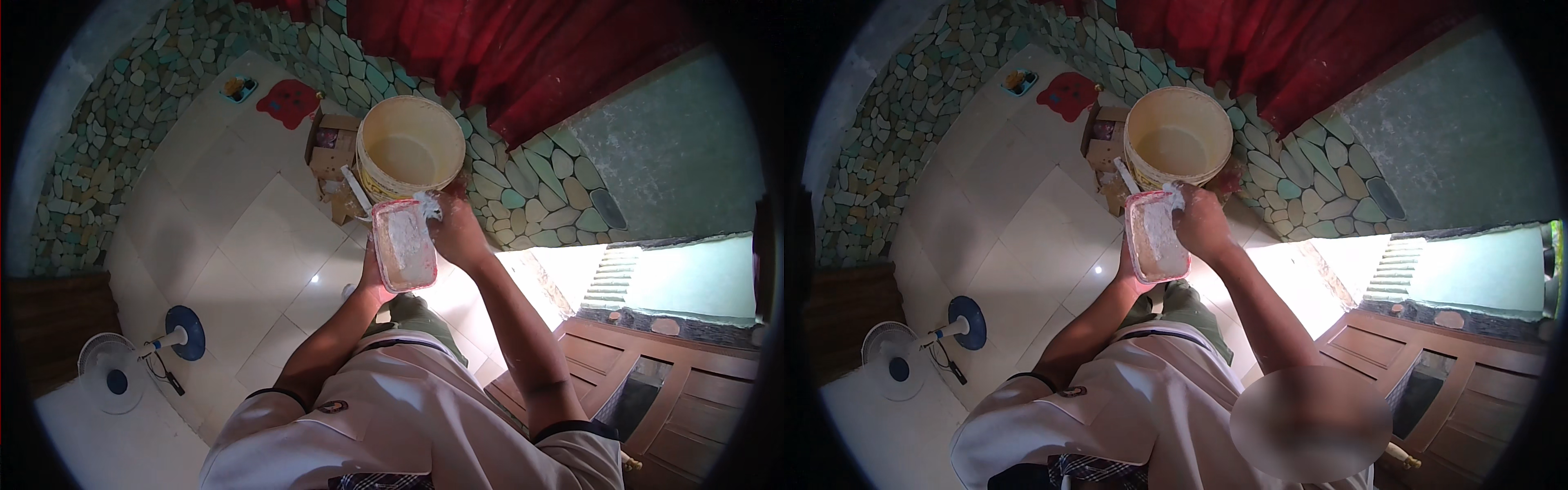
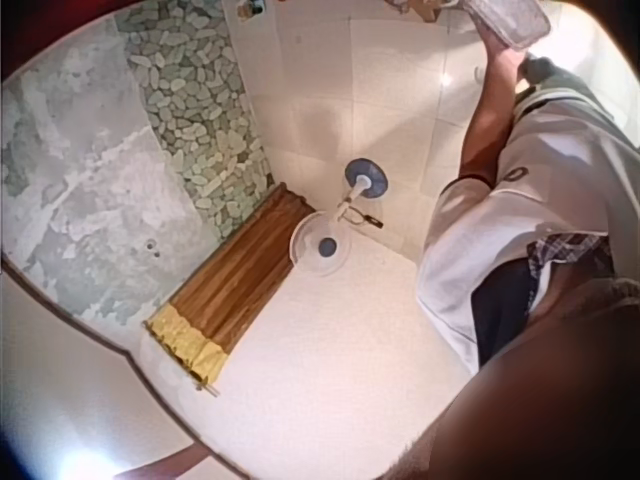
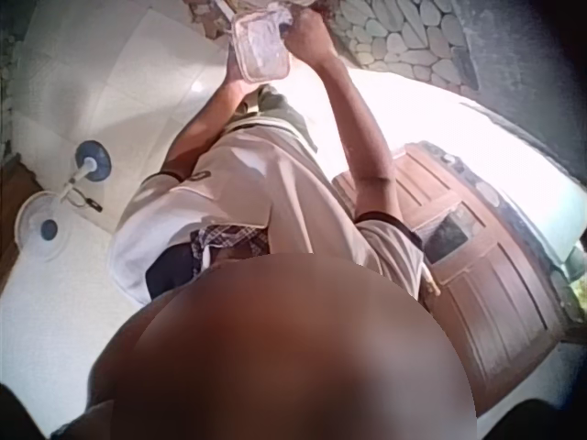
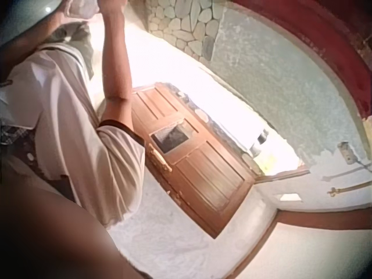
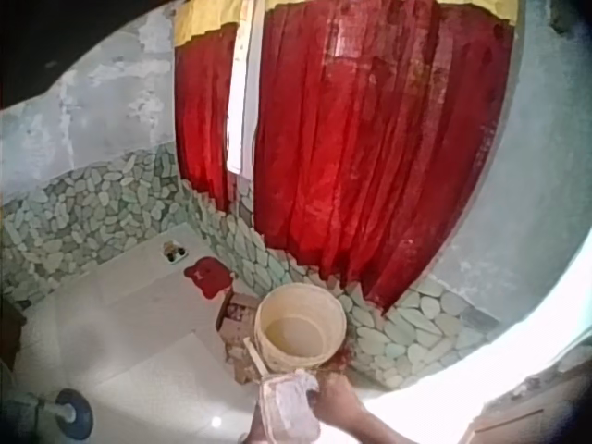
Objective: Applying wall putty or plaster to a wall surface to prepare it for painting or repair.
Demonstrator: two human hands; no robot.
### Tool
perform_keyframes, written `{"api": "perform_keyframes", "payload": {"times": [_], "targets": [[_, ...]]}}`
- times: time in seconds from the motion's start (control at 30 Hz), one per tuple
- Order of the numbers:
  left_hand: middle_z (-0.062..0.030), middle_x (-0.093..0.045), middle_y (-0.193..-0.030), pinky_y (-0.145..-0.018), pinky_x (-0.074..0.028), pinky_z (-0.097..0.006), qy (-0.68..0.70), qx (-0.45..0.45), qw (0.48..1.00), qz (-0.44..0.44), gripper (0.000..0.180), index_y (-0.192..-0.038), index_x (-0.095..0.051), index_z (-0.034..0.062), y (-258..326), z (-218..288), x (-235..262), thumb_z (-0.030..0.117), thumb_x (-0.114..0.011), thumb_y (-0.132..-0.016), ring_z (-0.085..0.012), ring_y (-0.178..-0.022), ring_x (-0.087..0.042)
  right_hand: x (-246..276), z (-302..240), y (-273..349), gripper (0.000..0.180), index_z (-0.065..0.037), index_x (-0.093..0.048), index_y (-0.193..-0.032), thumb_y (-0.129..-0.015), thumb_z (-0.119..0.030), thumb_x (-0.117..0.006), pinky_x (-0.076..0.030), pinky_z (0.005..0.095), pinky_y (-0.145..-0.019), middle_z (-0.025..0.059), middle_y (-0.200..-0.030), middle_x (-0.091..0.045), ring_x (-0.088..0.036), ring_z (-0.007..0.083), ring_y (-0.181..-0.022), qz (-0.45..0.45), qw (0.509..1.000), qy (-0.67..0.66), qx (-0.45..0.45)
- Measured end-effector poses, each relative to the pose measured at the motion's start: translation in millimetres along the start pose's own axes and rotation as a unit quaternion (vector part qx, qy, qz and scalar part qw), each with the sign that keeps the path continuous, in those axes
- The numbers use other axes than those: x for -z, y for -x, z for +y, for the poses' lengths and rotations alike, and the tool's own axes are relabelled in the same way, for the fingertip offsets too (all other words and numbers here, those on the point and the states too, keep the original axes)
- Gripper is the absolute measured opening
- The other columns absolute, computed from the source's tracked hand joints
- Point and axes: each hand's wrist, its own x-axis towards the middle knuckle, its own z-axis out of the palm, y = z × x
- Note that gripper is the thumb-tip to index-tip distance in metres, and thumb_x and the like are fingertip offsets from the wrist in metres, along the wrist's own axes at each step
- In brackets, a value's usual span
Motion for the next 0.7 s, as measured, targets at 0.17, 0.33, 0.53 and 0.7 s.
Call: {"api": "perform_keyframes", "payload": {"times": [0.17, 0.33, 0.53, 0.7], "targets": [[-0.0044, -0.054, -0.128, -0.094, -0.045, -0.046, 0.003, -0.007, 1.0, 0.005, 0.057, -0.134, -0.044, 0.0184, -1, 0, 3, 0.056, -0.036, -0.093, -0.0227, -0.116, -0.053, 0, 4, -2, 0.043, 0.005, -0.057, -0.109, -0.067, 0.003, -0.057, -0.047, 0.0432, -0.086, 0.0275, -0.103, -0.06, -0.057, 0.0433, -0.099, -0.027, 0.999, -0.019, 0.022], [-0.0058, -0.052, -0.131, -0.096, -0.044, -0.046, -0.03, -0.039, 0.998, 0.026, 0.056, -0.135, -0.044, 0.0171, -6, 0, -14, 0.054, -0.038, -0.093, -0.0222, -0.117, -0.053, -13, 13, 0, 0.044, 0.005, -0.057, -0.11, -0.066, 0.003, -0.058, -0.046, 0.0422, -0.088, 0.0258, -0.106, -0.06, -0.057, 0.042, -0.101, -0.066, 0.997, 0.018, 0.04], [-0.0071, -0.048, -0.135, -0.098, -0.042, -0.046, -0.006, -0.037, 0.999, -0.014, 0.059, -0.137, -0.04, 0.0164, -16, 1, -15, 0.055, -0.038, -0.093, -0.025, -0.119, -0.051, -19, 16, -3, 0.041, 0.005, -0.058, -0.107, -0.066, 0.001, -0.059, -0.047, 0.0434, -0.086, 0.026, -0.102, -0.06, -0.058, 0.0406, -0.097, -0.085, 0.996, -0.027, 0.011], [-0.0094, -0.045, -0.137, -0.099, -0.04, -0.049, 0.024, -0.022, 0.999, -0.016, 0.063, -0.14, -0.037, 0.0174, -32, -3, -12, 0.058, -0.037, -0.092, -0.029, -0.122, -0.049, -20, 25, -13, 0.04, 0.003, -0.058, -0.107, -0.067, 0.0, -0.059, -0.048, 0.0423, -0.083, 0.0251, -0.099, -0.062, -0.059, 0.0409, -0.094, -0.076, 0.991, -0.107, 0.021]]}}
